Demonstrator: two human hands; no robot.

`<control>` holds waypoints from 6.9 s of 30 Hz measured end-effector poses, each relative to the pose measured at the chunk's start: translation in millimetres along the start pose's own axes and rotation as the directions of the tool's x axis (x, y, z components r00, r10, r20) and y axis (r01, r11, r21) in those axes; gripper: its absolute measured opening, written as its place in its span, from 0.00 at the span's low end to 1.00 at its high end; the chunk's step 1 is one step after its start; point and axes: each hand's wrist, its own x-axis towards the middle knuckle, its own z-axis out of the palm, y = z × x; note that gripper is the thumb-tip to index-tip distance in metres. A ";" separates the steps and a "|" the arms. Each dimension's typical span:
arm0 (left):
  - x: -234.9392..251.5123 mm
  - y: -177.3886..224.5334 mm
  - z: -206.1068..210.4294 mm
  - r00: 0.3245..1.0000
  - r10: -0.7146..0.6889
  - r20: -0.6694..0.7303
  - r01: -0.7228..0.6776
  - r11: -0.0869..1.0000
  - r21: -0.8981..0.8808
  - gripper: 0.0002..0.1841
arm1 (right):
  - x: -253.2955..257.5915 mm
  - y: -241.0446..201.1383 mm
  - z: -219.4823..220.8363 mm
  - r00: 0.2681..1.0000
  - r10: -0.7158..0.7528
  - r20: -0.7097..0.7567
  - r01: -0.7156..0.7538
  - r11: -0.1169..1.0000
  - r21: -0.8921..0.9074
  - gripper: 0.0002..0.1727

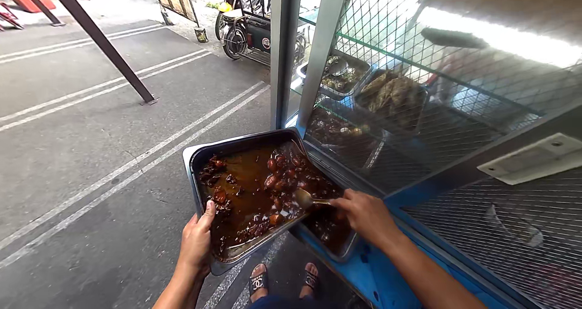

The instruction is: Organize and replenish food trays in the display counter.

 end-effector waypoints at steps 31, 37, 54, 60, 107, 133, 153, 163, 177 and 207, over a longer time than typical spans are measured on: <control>-9.0 5.8 -1.7 0.994 0.063 -0.094 -0.056 0.996 0.069 0.20 | 186.5 -2.5 -77.7 0.967 -0.103 0.234 0.172 0.940 -0.294 0.15; -15.9 5.7 3.4 0.991 0.047 -0.126 -0.039 0.997 0.063 0.20 | 195.8 8.8 -61.9 0.905 -0.232 0.357 0.356 0.873 -0.334 0.15; -11.5 13.2 14.4 0.988 0.111 -0.103 -0.095 0.984 0.153 0.19 | 102.2 41.9 -66.1 0.928 -0.182 0.326 0.291 0.900 -0.325 0.10; -8.2 18.4 -3.9 0.990 0.077 -0.120 -0.064 0.992 0.111 0.19 | 58.4 46.8 -70.1 0.983 -0.138 0.120 0.172 0.924 -0.341 0.08; -2.1 21.0 8.3 0.988 0.125 -0.087 -0.118 0.989 0.086 0.19 | 85.1 33.6 -76.2 0.933 -0.354 0.062 0.350 0.853 -0.388 0.08; 0.7 18.5 -6.1 1.000 0.014 0.016 -0.014 1.000 -0.008 0.21 | 115.7 4.7 -43.8 0.781 -0.615 -0.105 0.591 0.784 -0.191 0.20; -15.5 30.1 7.2 0.993 0.114 -0.016 -0.111 0.988 0.104 0.17 | 76.7 44.2 -56.4 0.943 -0.321 0.087 0.332 0.895 -0.298 0.25; -10.4 39.4 -4.0 0.995 0.083 -0.055 -0.081 0.996 0.035 0.20 | 29.3 62.2 -67.3 0.978 -0.210 -0.011 0.200 0.947 -0.250 0.30; -8.6 28.6 -8.2 1.000 0.000 -0.010 -0.002 0.991 -0.137 0.22 | 51.7 14.3 -63.4 0.916 -0.139 -0.377 0.144 0.990 -0.017 0.30; -12.3 8.3 6.7 0.992 -0.024 0.126 0.037 0.994 -0.101 0.24 | 24.8 -5.6 -54.7 0.917 -0.112 -0.384 0.118 0.993 -0.009 0.18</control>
